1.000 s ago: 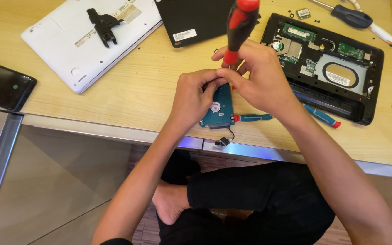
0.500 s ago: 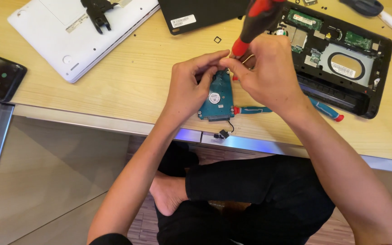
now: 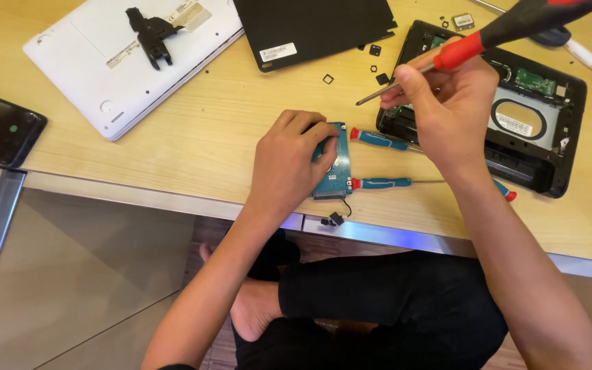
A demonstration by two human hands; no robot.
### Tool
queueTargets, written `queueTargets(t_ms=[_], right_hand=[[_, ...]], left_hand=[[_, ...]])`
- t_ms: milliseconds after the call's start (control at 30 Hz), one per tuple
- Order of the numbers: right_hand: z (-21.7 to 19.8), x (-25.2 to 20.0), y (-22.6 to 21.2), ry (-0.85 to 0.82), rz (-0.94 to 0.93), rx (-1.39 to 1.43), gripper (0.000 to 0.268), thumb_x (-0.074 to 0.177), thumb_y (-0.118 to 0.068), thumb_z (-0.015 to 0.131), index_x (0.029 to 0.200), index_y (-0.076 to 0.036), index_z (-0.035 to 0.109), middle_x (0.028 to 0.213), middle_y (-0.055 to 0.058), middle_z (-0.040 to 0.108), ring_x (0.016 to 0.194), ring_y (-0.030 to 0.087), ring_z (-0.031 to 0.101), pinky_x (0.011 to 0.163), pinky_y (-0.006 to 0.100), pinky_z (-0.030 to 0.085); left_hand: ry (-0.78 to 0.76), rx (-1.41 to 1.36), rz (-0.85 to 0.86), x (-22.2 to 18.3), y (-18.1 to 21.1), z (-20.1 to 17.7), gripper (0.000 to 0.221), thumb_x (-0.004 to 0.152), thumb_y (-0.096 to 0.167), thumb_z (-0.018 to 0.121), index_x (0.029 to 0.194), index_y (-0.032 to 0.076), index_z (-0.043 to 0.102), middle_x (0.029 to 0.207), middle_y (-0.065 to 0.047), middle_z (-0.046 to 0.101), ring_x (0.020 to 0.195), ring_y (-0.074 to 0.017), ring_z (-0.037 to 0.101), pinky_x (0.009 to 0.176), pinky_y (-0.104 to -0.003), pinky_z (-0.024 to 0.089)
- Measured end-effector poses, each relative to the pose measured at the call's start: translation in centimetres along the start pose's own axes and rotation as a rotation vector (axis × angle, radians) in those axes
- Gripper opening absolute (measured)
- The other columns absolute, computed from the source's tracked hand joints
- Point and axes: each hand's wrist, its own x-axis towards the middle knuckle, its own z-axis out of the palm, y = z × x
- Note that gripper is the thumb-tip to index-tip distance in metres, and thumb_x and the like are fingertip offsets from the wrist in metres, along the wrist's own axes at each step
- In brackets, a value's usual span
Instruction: Preparing laptop components for reassembly by unscrewing a hard drive and organizing RAM modules on a workbench.
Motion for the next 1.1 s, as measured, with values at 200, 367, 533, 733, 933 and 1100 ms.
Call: queueTargets(t_ms=[200, 367, 533, 733, 933, 1100], right_hand=[[0.6, -0.1, 0.5, -0.095, 0.049, 0.026, 0.012, 0.107, 0.005, 0.066, 0.096, 0.006, 0.062, 0.086, 0.016, 0.063, 0.074, 0.027, 0.076, 0.070, 0.030, 0.069], [1.2, -0.5, -0.2, -0.159, -0.017, -0.065, 0.013, 0.105, 0.005, 0.066, 0.092, 0.007, 0.063, 0.079, 0.016, 0.066, 0.072, 0.024, 0.076, 0.069, 0.028, 0.067], [1.7, -0.7, 0.0, -0.190, -0.050, -0.120, 0.012, 0.105, 0.002, 0.066, 0.095, 0.006, 0.060, 0.078, 0.016, 0.070, 0.070, 0.022, 0.077, 0.066, 0.028, 0.067], [1.9, -0.8, 0.2, -0.194, -0.049, -0.114, 0.015, 0.104, -0.001, 0.067, 0.092, 0.004, 0.059, 0.074, 0.015, 0.070, 0.067, 0.022, 0.076, 0.063, 0.026, 0.064], [2.1, -0.7, 0.5, -0.215, -0.045, -0.143, 0.015, 0.104, -0.003, 0.067, 0.092, 0.003, 0.061, 0.072, 0.014, 0.072, 0.065, 0.020, 0.076, 0.061, 0.024, 0.062], [2.1, -0.3, -0.3, -0.281, -0.001, -0.204, 0.015, 0.103, -0.004, 0.069, 0.092, 0.003, 0.062, 0.072, 0.012, 0.070, 0.065, 0.018, 0.074, 0.061, 0.025, 0.062]], left_hand=[[-0.036, 0.096, 0.074, -0.4, 0.1, -0.1, 0.006, 0.095, 0.012, 0.073, 0.099, 0.011, 0.078, 0.107, -0.007, 0.078, 0.104, -0.0253, 0.072, 0.087, -0.037, 0.058], [-0.085, -0.035, -0.061, -0.3, -0.1, -0.1, 0.010, 0.090, 0.014, 0.076, 0.098, 0.009, 0.075, 0.108, -0.007, 0.076, 0.108, -0.0249, 0.066, 0.106, -0.047, 0.050], [-0.090, -0.133, -0.098, -0.4, 0.1, -0.8, 0.016, 0.090, 0.009, 0.074, 0.103, 0.006, 0.065, 0.096, -0.002, 0.070, 0.088, -0.0230, 0.068, 0.109, -0.048, 0.050], [-0.061, -0.072, -0.076, -0.9, -0.5, 0.3, 0.012, 0.089, 0.014, 0.077, 0.099, 0.008, 0.074, 0.113, -0.010, 0.077, 0.115, -0.0283, 0.070, 0.109, -0.047, 0.050], [-0.060, -0.069, -0.072, -0.9, -0.4, 0.1, 0.010, 0.089, 0.013, 0.078, 0.097, 0.008, 0.075, 0.112, -0.010, 0.077, 0.114, -0.0278, 0.070, 0.108, -0.046, 0.050], [-0.077, -0.086, -0.098, -0.8, -0.4, 0.0, 0.010, 0.088, 0.013, 0.076, 0.097, 0.008, 0.075, 0.110, -0.010, 0.077, 0.115, -0.0292, 0.069, 0.098, -0.045, 0.055]])
